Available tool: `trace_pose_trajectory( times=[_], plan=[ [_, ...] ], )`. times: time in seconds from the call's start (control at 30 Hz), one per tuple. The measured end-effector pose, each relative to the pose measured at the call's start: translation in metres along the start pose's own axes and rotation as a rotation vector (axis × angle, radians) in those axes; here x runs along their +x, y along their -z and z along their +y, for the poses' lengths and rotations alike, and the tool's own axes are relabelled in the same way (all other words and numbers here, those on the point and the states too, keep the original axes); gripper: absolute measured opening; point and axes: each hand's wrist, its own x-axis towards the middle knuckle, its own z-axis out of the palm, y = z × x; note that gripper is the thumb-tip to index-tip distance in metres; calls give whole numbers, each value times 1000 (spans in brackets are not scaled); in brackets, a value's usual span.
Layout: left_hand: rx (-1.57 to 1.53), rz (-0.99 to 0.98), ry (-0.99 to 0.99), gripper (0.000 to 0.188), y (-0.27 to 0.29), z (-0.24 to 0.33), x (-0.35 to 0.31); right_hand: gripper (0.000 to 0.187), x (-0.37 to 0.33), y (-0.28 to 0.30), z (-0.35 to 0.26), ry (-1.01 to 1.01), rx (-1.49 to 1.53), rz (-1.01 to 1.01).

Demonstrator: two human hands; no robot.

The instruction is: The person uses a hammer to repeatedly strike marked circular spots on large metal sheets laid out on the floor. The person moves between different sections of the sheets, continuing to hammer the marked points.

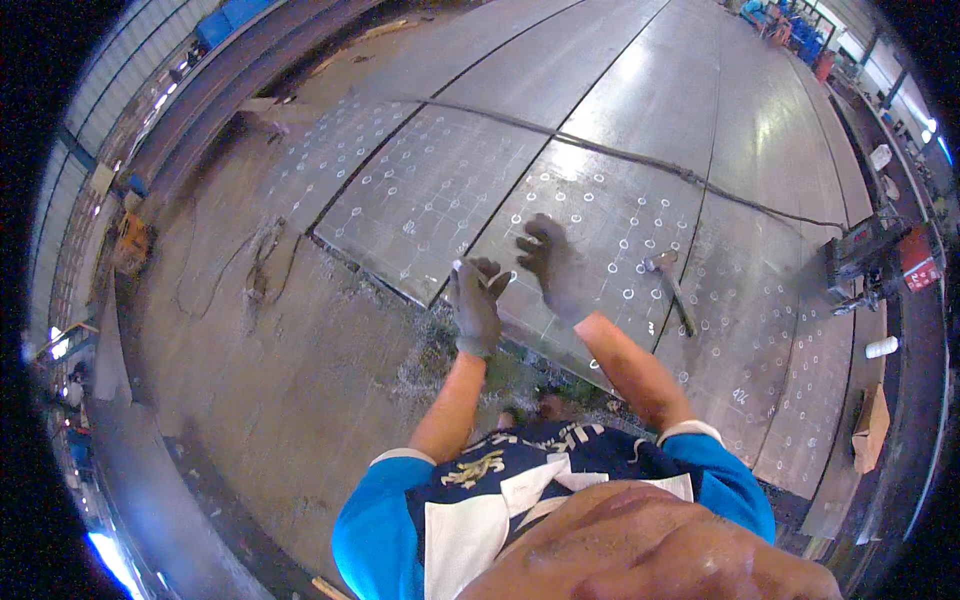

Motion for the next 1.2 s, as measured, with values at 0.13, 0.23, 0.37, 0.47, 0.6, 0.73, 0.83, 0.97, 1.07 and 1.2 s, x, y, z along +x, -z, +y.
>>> trace_pose_trajectory(
  times=[0.13,0.23,0.37,0.47,0.6,0.73,0.83,0.97,1.07,1.2],
  plan=[
    [246,-65,-133,41,7,-8,16,47,-29,2,27,-406,-69,-251],
    [629,18,-289,41,-6,-11,14,52,-21,12,-5,-377,44,-215],
    [31,93,29,33,-4,-41,36,57,-28,6,-37,350,-498,-73],
    [-148,-101,89,21,-6,-67,64,60,-41,37,-10,602,-875,-379],
    [48,-289,-93,14,-65,-65,74,57,-18,110,25,315,-1128,149],
    [591,-378,-249,14,-73,-80,63,61,-35,68,-26,444,-1257,-64],
    [-193,-336,371,16,-89,-57,56,64,-24,127,-1,346,-1152,117],
    [335,-308,45,18,-47,-11,74,50,-70,218,-31,-70,-1494,575],
    [577,-278,-150,17,20,-16,110,39,-124,297,-23,-222,-2017,587],
    [-191,-67,341,14,93,40,140,38,-135,265,-24,-204,-1876,596]
  ],
)
